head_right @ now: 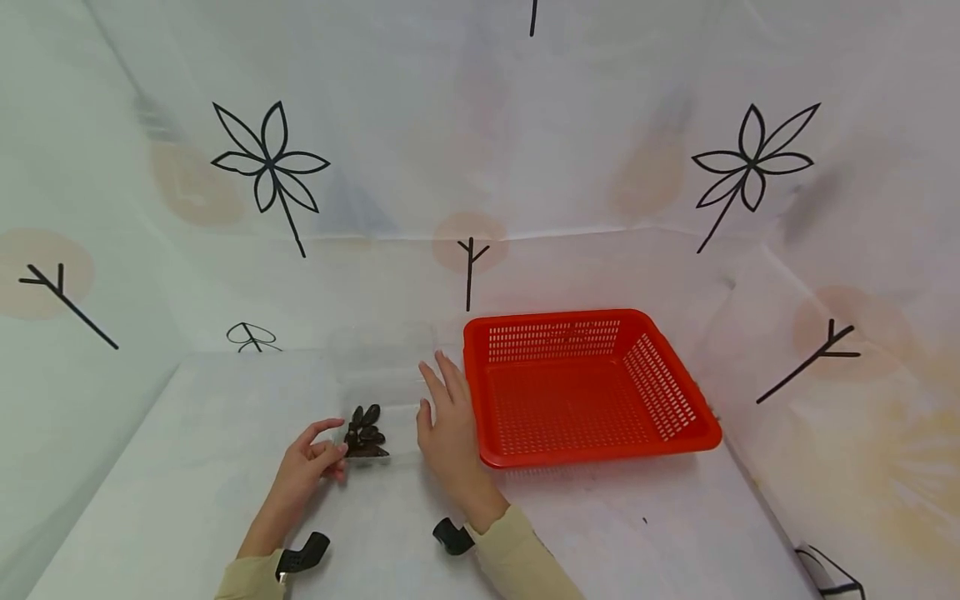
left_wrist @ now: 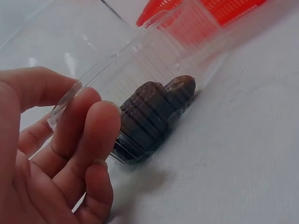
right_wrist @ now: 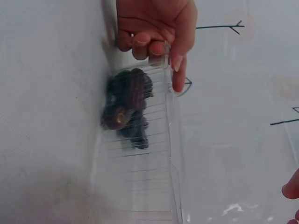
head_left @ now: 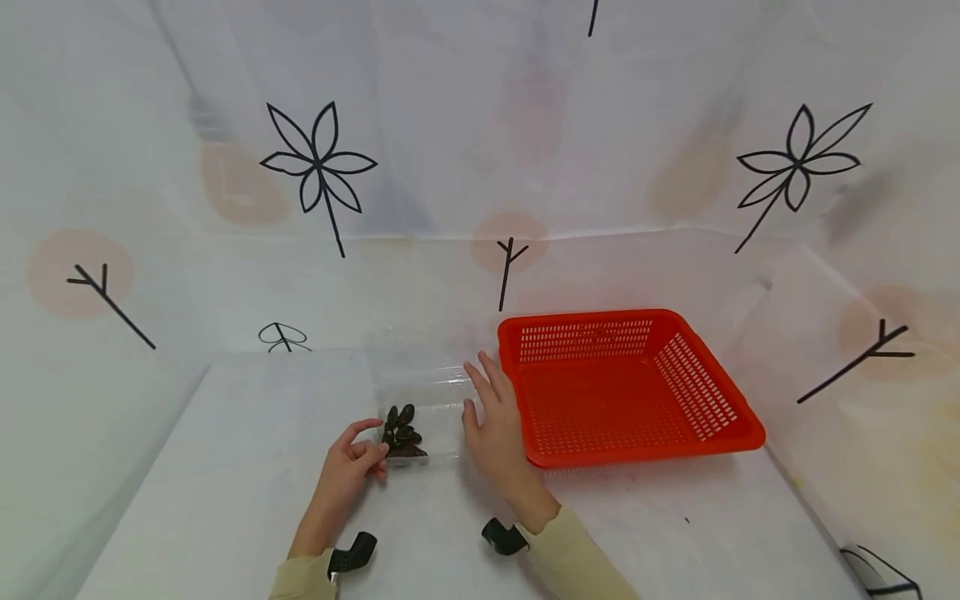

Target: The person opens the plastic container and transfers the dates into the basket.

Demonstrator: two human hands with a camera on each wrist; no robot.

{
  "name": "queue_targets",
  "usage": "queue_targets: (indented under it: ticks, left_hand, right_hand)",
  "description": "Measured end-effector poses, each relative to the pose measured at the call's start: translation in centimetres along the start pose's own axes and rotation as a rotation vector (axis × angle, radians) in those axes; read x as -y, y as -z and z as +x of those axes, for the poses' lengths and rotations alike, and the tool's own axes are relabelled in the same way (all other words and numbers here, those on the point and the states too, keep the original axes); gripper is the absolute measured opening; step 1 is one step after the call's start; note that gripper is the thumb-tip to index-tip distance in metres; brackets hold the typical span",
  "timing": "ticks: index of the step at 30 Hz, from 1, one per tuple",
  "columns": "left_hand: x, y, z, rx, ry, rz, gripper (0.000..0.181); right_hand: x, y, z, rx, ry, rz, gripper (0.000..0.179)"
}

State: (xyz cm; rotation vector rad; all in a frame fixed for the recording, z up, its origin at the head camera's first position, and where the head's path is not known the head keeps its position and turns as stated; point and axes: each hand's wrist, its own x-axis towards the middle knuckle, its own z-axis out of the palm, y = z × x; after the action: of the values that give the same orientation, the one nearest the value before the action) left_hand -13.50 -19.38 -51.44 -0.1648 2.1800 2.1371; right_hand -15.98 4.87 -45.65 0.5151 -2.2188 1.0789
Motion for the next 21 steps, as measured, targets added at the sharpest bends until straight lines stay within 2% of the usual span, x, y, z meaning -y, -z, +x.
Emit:
queue_targets:
  ticks: [4,6,13,16,21]
  left_hand:
    - [-0.2,0.2,-0.2,0.017,-0.016,0.020,0.044]
    - [-0.1,0.4,0.0,0.014,-0.036,0.063,0.042]
    - [0.0,1.2,1.3,0.004,-0.107,0.228,0.027]
    - [0.1,1.5,1.9,0.003,-0.130,0.235,0.026]
    - [0.4,1.7,2.9,0.030,-0.141,0.180,0.028]
  right_hand:
    - [0.1,0.3,0.3,0.009,-0.029,0.048,0.055]
    - [0.1,0.4,0.5,0.029,-0.050,0.075,0.053]
    - [0.0,1.1,1.7,0.160,-0.107,0.152,0.048]
    - [0.2,1.4,2.5,0.242,-0.153,0.186,0.043]
    - [0.7,0.9,4.0,0.398,-0.242,0.273,0.032]
